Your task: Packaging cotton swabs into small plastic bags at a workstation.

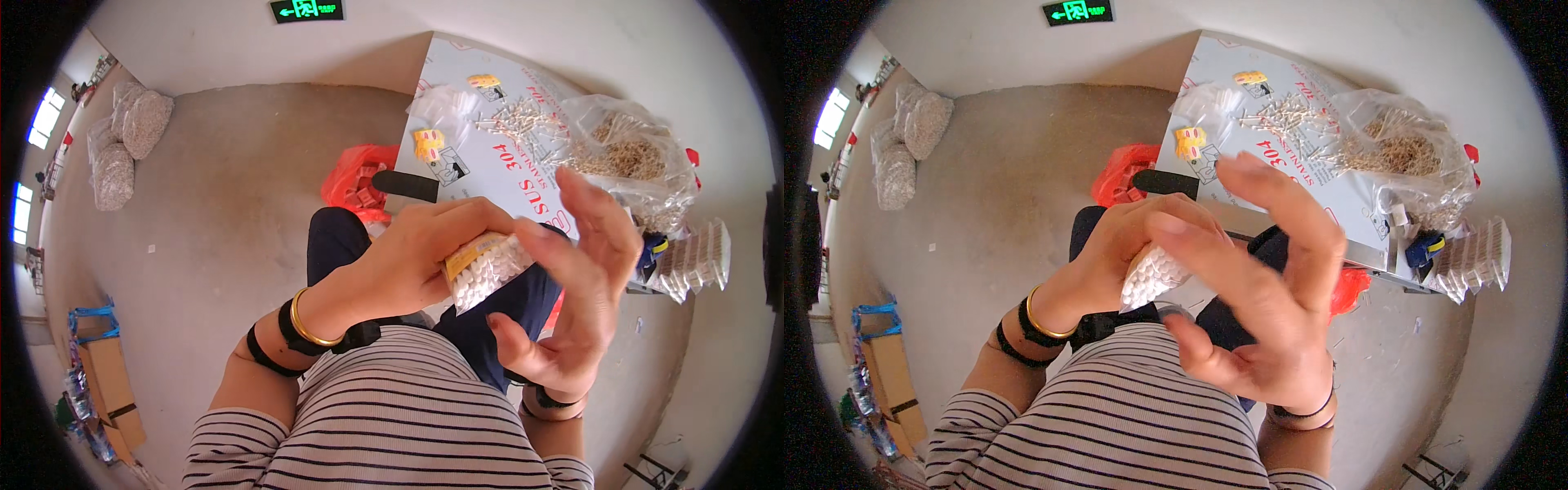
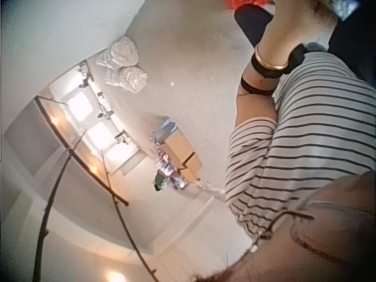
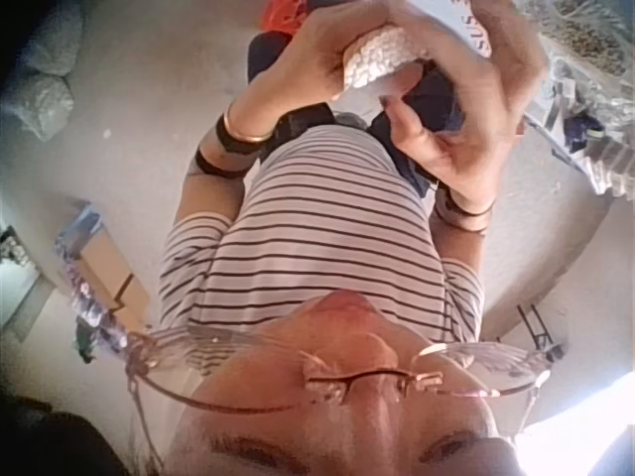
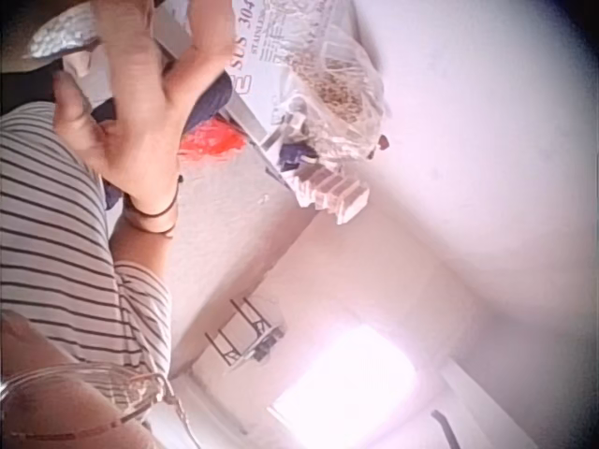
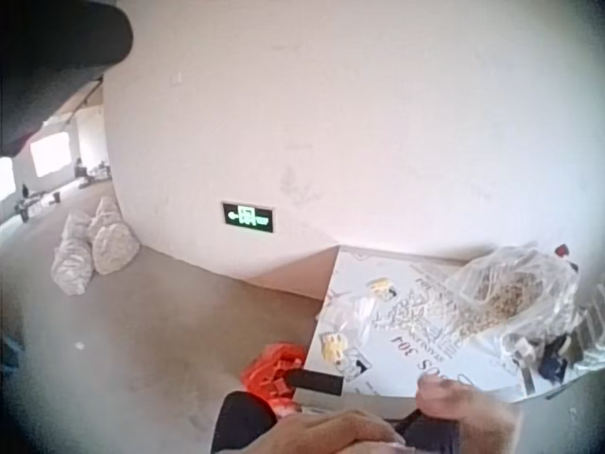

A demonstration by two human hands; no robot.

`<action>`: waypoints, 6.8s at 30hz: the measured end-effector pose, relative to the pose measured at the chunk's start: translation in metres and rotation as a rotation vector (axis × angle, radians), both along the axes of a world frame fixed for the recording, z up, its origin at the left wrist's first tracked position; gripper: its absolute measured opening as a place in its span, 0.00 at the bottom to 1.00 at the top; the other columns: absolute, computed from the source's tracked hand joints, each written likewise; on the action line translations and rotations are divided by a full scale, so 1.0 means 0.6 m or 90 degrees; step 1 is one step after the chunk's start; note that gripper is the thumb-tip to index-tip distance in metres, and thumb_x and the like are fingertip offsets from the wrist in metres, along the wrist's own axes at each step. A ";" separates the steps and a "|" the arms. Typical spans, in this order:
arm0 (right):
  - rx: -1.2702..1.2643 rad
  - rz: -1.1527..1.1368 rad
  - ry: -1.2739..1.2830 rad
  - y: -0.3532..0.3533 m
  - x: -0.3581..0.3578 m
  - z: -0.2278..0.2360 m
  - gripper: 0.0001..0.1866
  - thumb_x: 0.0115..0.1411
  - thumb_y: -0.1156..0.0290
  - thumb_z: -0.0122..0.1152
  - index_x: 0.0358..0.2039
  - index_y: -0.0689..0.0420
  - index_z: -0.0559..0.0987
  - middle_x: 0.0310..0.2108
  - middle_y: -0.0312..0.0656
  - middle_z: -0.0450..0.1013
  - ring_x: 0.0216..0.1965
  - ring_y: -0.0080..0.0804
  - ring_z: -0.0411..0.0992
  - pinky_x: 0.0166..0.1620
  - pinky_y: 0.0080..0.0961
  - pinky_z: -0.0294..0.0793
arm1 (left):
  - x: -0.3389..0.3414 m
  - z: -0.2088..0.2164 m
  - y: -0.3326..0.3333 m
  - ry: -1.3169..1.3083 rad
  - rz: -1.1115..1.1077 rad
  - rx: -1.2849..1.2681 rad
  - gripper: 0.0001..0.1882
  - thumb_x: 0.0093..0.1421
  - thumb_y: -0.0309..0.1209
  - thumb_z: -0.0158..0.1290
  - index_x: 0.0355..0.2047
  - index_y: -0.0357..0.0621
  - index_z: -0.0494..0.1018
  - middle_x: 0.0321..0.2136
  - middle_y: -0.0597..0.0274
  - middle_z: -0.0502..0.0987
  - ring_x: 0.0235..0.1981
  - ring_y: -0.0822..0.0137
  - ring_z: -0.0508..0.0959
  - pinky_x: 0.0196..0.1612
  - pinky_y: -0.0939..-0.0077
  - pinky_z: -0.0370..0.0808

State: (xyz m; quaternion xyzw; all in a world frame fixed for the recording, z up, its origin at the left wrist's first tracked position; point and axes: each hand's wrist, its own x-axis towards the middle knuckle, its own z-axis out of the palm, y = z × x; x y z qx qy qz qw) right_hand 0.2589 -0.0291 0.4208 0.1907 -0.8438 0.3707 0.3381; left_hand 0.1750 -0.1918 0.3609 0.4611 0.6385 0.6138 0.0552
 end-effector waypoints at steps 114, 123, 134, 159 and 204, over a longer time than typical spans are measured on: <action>-0.118 0.050 0.022 0.037 0.024 -0.025 0.15 0.47 0.63 0.73 0.30 0.52 0.74 0.45 0.45 0.65 0.53 0.46 0.66 0.58 0.45 0.65 | 0.015 0.019 0.012 0.009 0.060 -0.022 0.16 0.59 0.23 0.61 0.48 0.41 0.77 0.39 0.58 0.83 0.38 0.59 0.84 0.40 0.72 0.78; -0.089 0.065 0.096 0.038 0.006 -0.026 0.12 0.52 0.66 0.67 0.25 0.52 0.70 0.46 0.48 0.67 0.52 0.47 0.66 0.60 0.48 0.64 | 0.017 0.025 0.004 -0.073 0.060 -0.021 0.21 0.52 0.17 0.58 0.49 0.40 0.76 0.39 0.58 0.83 0.39 0.58 0.84 0.42 0.72 0.77; -0.155 0.117 -0.084 0.065 -0.006 -0.017 0.26 0.53 0.64 0.68 0.48 0.66 0.75 0.49 0.47 0.69 0.54 0.37 0.66 0.59 0.32 0.62 | 0.018 0.042 0.000 -0.231 -0.031 -0.040 0.13 0.67 0.28 0.57 0.50 0.38 0.74 0.38 0.65 0.83 0.35 0.73 0.83 0.35 0.79 0.78; -0.725 0.326 -0.356 0.014 -0.012 -0.137 0.09 0.67 0.75 0.63 0.46 0.62 0.77 0.42 0.37 0.78 0.44 0.22 0.75 0.51 0.22 0.74 | -0.005 0.005 0.031 -0.231 -0.012 0.163 0.26 0.76 0.43 0.42 0.62 0.35 0.64 0.60 0.47 0.72 0.65 0.57 0.70 0.62 0.62 0.70; -1.050 0.577 -0.507 0.053 -0.042 -0.149 0.13 0.70 0.66 0.60 0.49 0.60 0.81 0.27 0.29 0.77 0.16 0.12 0.56 0.25 0.15 0.56 | -0.010 0.029 0.092 -0.128 0.008 0.122 0.21 0.75 0.32 0.46 0.60 0.27 0.66 0.54 0.49 0.75 0.61 0.55 0.74 0.60 0.62 0.73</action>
